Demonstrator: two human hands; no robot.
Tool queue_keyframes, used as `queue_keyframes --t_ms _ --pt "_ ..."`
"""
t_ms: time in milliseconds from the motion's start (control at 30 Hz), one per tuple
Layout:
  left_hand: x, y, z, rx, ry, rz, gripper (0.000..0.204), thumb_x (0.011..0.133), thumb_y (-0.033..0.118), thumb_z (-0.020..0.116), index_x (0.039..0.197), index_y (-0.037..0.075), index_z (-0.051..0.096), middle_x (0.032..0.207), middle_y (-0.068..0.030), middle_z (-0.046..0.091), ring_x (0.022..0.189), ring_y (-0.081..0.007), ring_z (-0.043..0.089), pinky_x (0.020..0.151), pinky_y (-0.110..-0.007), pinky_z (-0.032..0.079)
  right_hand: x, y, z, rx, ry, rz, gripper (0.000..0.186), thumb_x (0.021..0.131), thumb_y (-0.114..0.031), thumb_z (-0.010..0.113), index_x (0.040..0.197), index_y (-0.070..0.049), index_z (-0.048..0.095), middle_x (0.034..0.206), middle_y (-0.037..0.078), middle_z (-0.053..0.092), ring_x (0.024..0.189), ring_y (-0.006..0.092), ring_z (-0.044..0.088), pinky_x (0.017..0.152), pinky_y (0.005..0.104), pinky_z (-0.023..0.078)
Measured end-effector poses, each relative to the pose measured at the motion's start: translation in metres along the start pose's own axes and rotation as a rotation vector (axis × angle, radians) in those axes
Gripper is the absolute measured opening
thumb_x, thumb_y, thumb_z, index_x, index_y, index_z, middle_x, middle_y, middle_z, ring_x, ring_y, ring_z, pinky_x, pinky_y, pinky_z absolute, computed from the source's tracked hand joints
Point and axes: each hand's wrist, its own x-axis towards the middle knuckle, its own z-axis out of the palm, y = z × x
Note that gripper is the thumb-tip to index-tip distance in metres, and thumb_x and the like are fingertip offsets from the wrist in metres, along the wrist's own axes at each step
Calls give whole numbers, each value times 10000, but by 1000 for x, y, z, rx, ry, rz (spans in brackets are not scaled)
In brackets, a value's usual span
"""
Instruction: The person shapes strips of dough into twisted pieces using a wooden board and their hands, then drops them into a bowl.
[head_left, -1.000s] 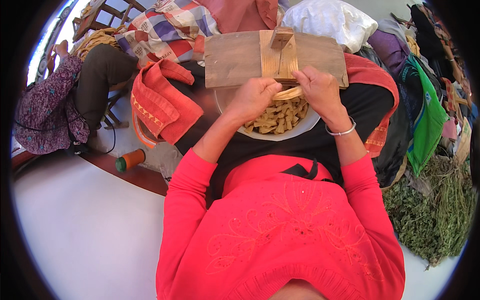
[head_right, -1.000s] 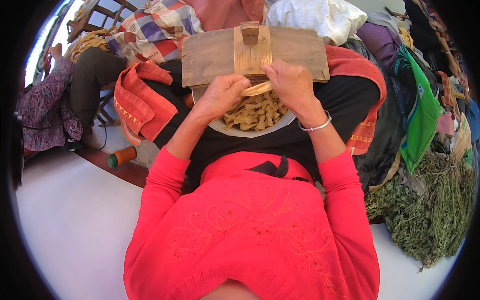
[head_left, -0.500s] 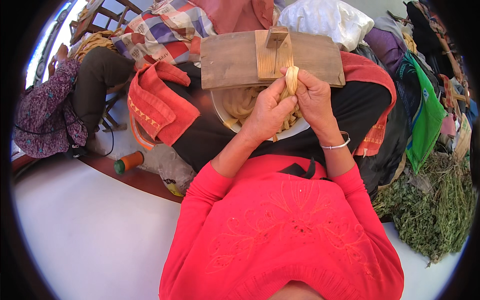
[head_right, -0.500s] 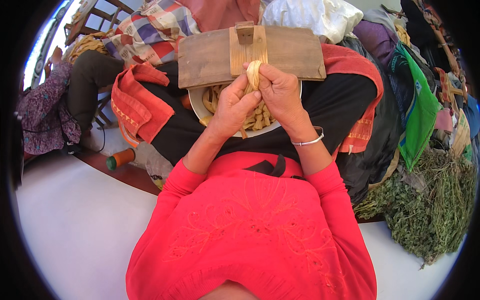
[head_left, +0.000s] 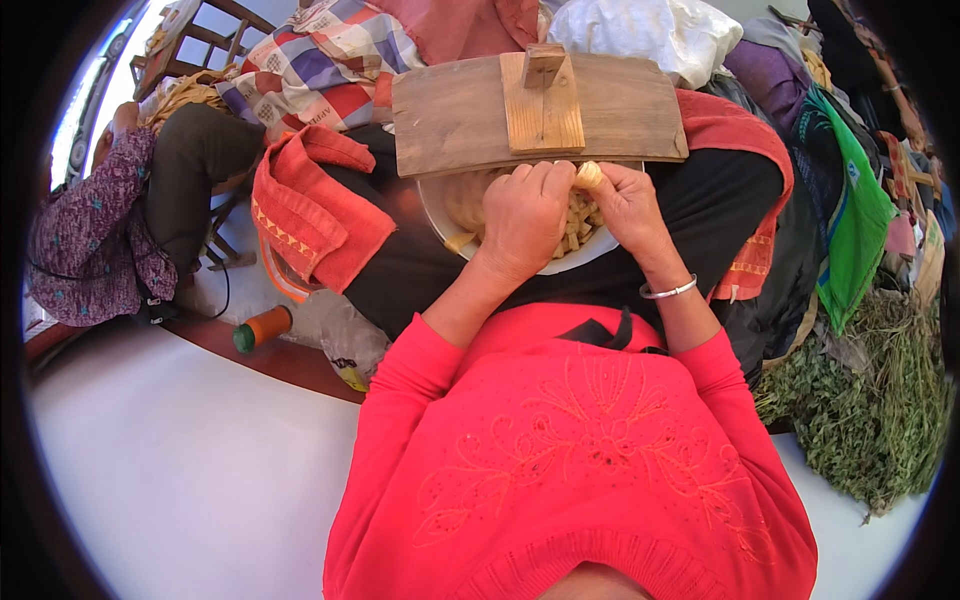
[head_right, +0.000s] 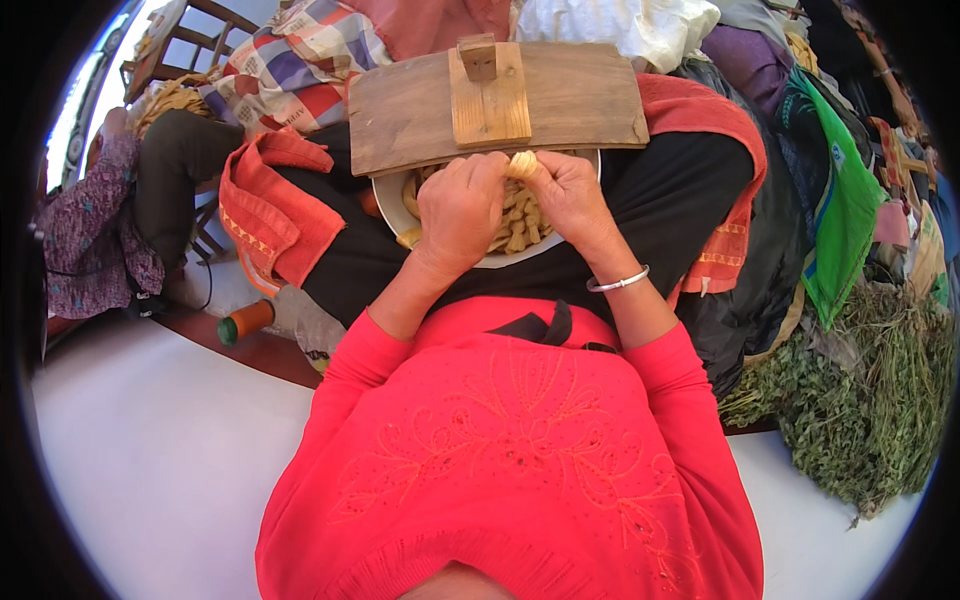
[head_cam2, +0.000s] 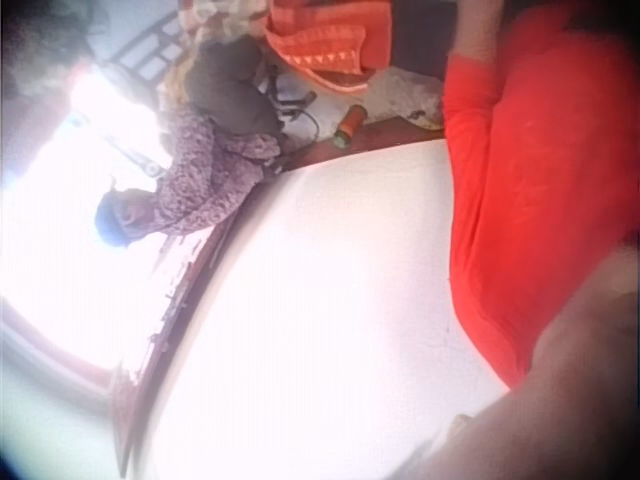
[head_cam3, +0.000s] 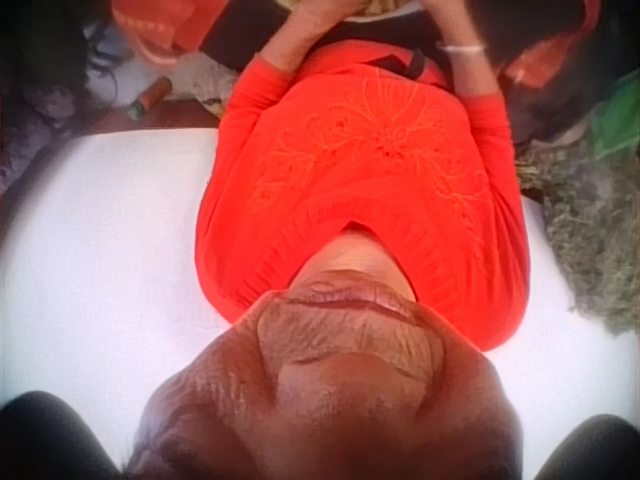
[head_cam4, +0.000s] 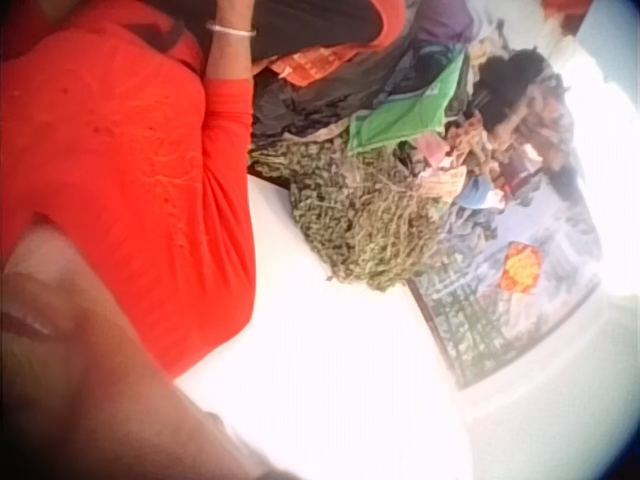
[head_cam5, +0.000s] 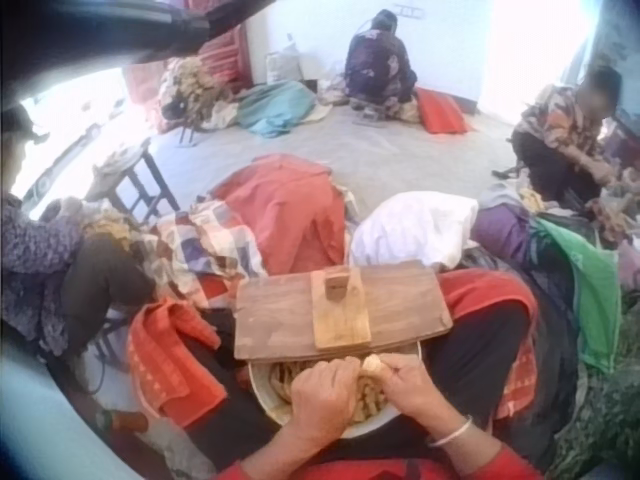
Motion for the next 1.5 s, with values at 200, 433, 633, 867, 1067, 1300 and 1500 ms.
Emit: queue_keyframes --t_ms 200,433,633,867,1067,1300,1500 --pt "-11 -9 15 -133 236 114 282 752 56 627 1031 60 591 959 -67 647 913 -272 584 782 -378 465 -14 1 12 822 -202 434 263 963 -248 543 1096 -45 642 1038 33 659 940 120 612 802 256 480" --pt "-4 5 -8 -473 68 -35 228 796 104 663 985 29 561 1101 -117 608 930 -327 579 789 -407 468 -10 -1 18 738 -101 234 185 892 -43 554 1028 -6 673 1157 25 583 983 142 583 822 253 470" --pt "16 9 -6 -432 -117 -337 155 879 123 623 888 6 522 739 -79 587 646 -212 578 609 -309 474 -4 -18 11 -286 124 -320 94 815 62 573 876 56 644 1122 108 560 950 174 570 787 262 458" --pt "-4 -9 7 -1166 -106 -825 139 946 168 554 847 74 529 644 39 508 478 -35 390 420 -207 293 1 -45 -6 -38 404 -434 66 838 11 611 855 41 667 1074 82 582 887 130 566 786 246 452" --pt "-62 -20 -1 -1117 -35 -767 142 963 165 542 869 58 541 688 52 492 554 -17 398 480 -193 315 8 -46 -51 51 222 -151 143 896 -73 620 998 17 664 953 9 635 820 55 540 747 201 448" --pt "-35 -9 -5 -1045 -21 -698 127 953 143 559 908 25 550 767 46 519 678 -27 454 594 -194 395 -30 -31 4 82 -40 123 256 919 -161 631 1102 16 600 822 12 634 693 63 566 630 203 468" --pt "-36 -2 4 -1005 -2 -592 123 949 140 566 938 18 561 801 22 546 720 -37 484 628 -199 417 -35 -14 19 456 -74 308 249 897 -51 609 1131 25 568 841 40 655 668 72 571 584 208 471"
